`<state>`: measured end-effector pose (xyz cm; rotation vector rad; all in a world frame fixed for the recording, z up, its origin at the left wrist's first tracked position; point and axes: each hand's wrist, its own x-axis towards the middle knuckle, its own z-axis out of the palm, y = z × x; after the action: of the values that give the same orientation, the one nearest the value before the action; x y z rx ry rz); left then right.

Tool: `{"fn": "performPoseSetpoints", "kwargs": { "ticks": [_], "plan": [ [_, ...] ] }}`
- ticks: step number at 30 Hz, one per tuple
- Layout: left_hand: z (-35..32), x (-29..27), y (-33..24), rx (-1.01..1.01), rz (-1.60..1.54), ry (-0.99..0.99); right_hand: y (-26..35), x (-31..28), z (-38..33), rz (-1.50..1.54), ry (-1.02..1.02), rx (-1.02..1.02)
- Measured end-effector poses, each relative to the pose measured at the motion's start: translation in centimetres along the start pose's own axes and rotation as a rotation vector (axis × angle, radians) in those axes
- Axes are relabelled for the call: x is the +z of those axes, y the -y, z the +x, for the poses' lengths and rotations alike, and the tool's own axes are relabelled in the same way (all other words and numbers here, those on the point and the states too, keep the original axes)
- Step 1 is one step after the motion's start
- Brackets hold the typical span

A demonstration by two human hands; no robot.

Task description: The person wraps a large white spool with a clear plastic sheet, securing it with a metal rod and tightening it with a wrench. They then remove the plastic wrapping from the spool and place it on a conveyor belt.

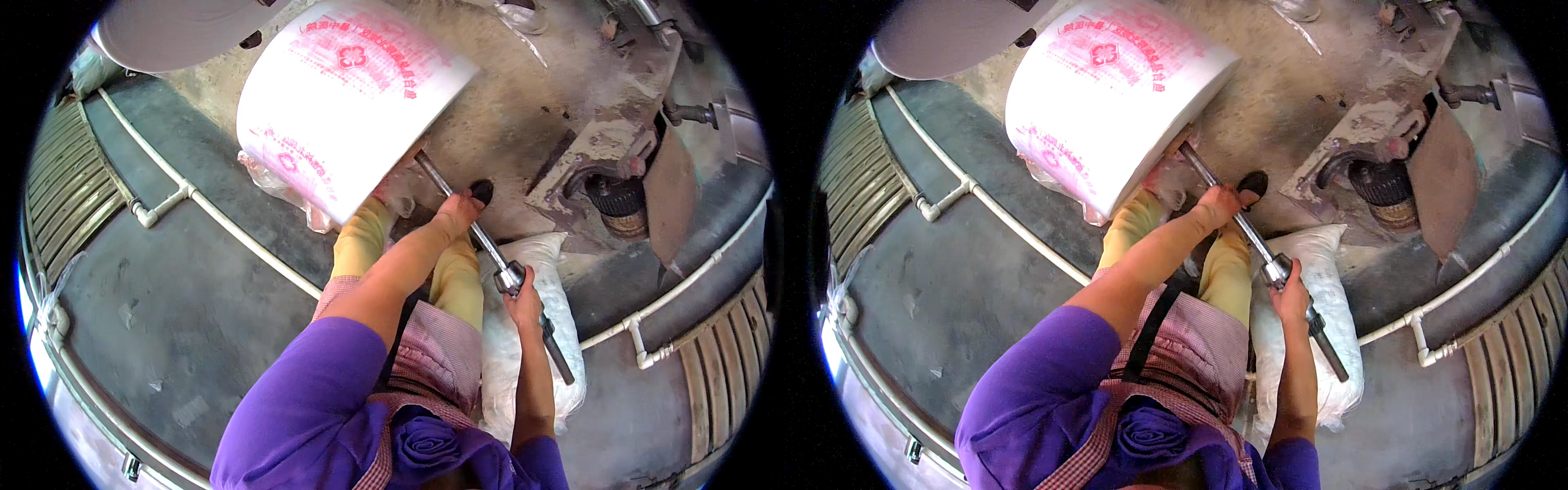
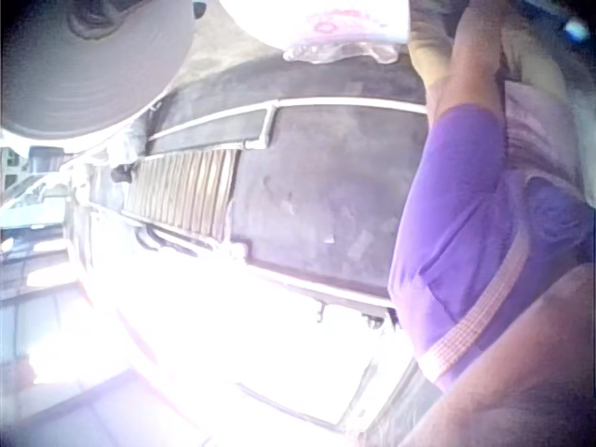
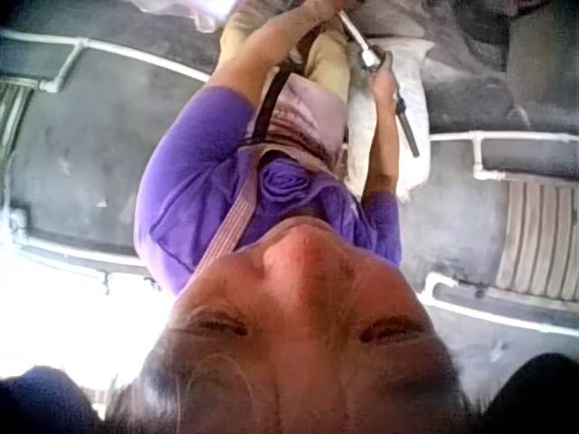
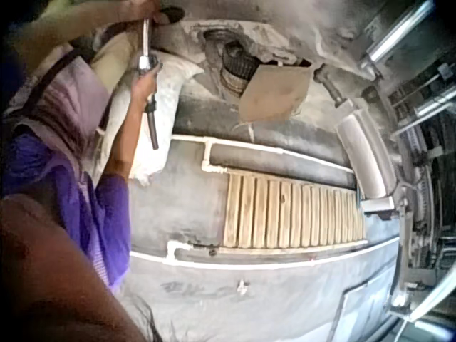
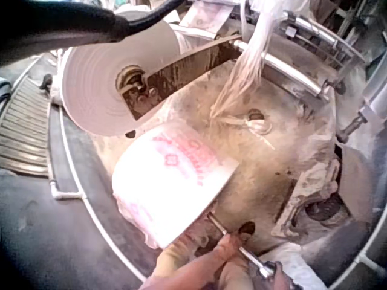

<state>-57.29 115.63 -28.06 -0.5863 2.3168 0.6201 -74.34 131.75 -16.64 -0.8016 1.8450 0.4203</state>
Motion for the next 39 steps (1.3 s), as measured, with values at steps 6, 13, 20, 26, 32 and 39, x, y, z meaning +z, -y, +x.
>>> {"fn": "performPoseSetpoints", "kwargs": {
  "ticks": [6, 13, 20, 26, 32, 39],
  "plan": [
    [-6.9, -5.3, 4.8, 0.072, -0.485, -0.3, 5.0, 3.2, 8.4, 0.12, -0.035, -0.168],
    [-15.8, -14.5, 21.1, -0.057, -0.196, -0.966, 14.8, 6.3, 16.5, 0.159, -0.179, -0.386],
    [-11.7, -13.7, 26.3, -0.126, -0.193, -0.989, 23.5, 5.3, 5.5, 0.829, -0.129, -0.396],
    [-11.6, -14.1, 26.8, -0.084, -0.247, -1.008, 31.1, -1.3, 0.7, 0.884, -0.725, -0.574],
    [-11.4, -14.2, 27.0, -0.056, -0.304, -0.984, 38.7, -4.9, 4.0, 0.669, -0.788, -0.761],
    [-11.2, -15.2, 27.3, -0.09, -0.351, -0.987, 43.2, -5.6, 6.1, 0.679, -0.876, -0.472]
  ]
}}
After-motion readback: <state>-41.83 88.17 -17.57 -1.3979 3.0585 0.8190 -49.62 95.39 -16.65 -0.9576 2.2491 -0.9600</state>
